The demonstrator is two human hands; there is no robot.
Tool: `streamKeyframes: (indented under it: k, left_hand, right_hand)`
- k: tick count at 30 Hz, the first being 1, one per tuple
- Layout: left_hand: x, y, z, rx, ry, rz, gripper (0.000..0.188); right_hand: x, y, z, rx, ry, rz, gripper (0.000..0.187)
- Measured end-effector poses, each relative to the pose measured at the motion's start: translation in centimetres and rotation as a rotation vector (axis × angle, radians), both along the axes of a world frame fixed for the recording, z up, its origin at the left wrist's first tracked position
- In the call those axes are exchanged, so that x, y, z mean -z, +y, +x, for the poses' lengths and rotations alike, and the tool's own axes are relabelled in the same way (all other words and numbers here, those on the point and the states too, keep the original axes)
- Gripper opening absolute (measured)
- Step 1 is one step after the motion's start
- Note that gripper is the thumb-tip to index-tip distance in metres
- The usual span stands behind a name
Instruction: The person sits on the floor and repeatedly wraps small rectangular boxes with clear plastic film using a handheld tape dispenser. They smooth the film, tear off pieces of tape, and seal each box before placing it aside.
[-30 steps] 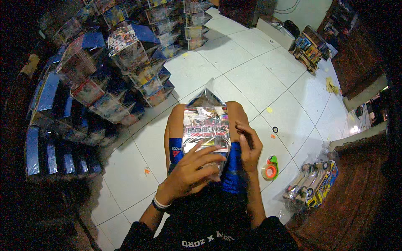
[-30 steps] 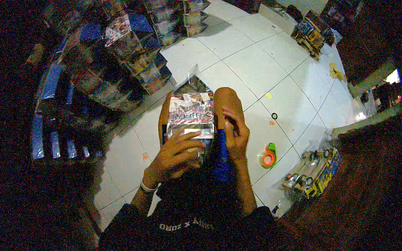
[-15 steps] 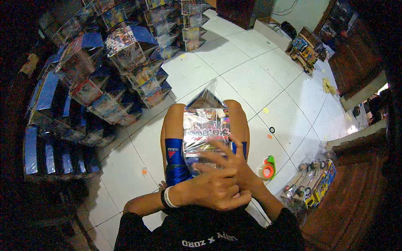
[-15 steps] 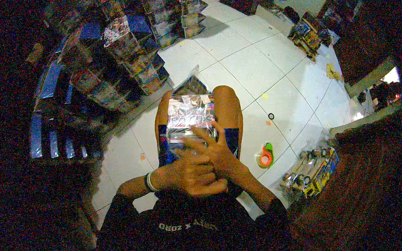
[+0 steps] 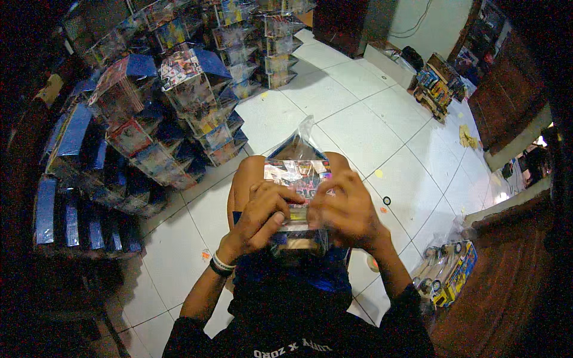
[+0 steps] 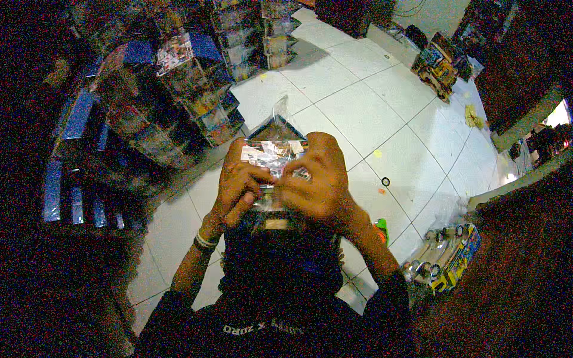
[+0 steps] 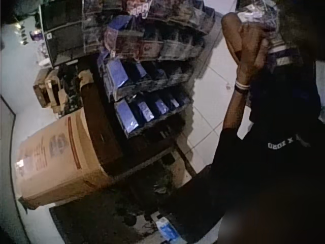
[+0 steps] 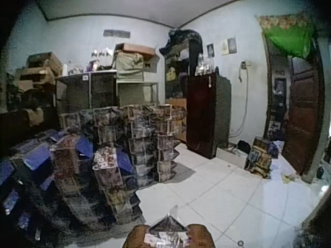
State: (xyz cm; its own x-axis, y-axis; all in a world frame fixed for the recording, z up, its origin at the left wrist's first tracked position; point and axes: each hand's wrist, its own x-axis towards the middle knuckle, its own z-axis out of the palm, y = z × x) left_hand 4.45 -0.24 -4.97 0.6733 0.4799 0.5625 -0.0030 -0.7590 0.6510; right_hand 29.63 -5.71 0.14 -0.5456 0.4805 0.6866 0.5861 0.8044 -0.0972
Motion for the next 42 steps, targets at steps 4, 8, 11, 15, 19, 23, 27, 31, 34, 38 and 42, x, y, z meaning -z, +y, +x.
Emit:
streamKeyframes:
  k: [4,8,11,15,19,23,27,31,34,38,42]
  left_hand:
    - [0.1,-0.4,0.7,-0.139,-0.104,-0.175,0.013]
    - [-1.0,0.4,1.0,-0.199,-0.039,0.060,0.033]
    - [-1.5,2.0,0.4,-0.107,0.251,0.138,0.046]
    - [-1.2,4.9,0.0,-0.055,0.196,0.182,0.045]
    - [-0.9,6.6,0.0,0.017,0.196,0.140,0.055]
    - [-1.3,8.0,1.4,0.081,0.253,-0.070,0.056]
    - [-2.4,8.6,3.5,0.062,0.288,0.108,0.050]
    - [-4.3,9.0,5.3,0.202,0.406,0.152,0.049]
    - [-4.8,9.2,7.5,0.334,0.359,0.216,0.044]
    - [-3.7,9.8,9.5,0.485,0.260,0.170,0.044]
    - [-2.0,10.4,10.9,0.478,0.291,0.161,0.047]
  right_hand:
    - [2.3,6.8,1.4,0.004,0.090,-0.393,0.023]
    - [5.2,9.8,1.2,0.094,0.096,-0.643,0.030]
    - [5.9,10.2,0.9,0.134,0.186,-0.666,0.030]
    - [6.2,10.0,2.6,0.090,0.500,-0.570,0.016]
    - [11.6,6.8,9.9,0.497,0.917,-0.535,0.025]
    - [27.1,-3.2,20.5,1.227,0.945,-0.640,0.027]
    - [44.4,-19.0,24.4,1.703,0.389,-1.094,0.058]
    - [50.5,-26.8,22.4,1.618,0.806,-0.815,0.065]
    - [48.3,-25.0,20.7,1.658,0.953,-0.633,0.056]
    - [39.4,-15.9,21.6,1.438,1.262,-0.564,0.045]
    - [22.3,-5.7,21.4,0.581,1.489,-0.450,0.044]
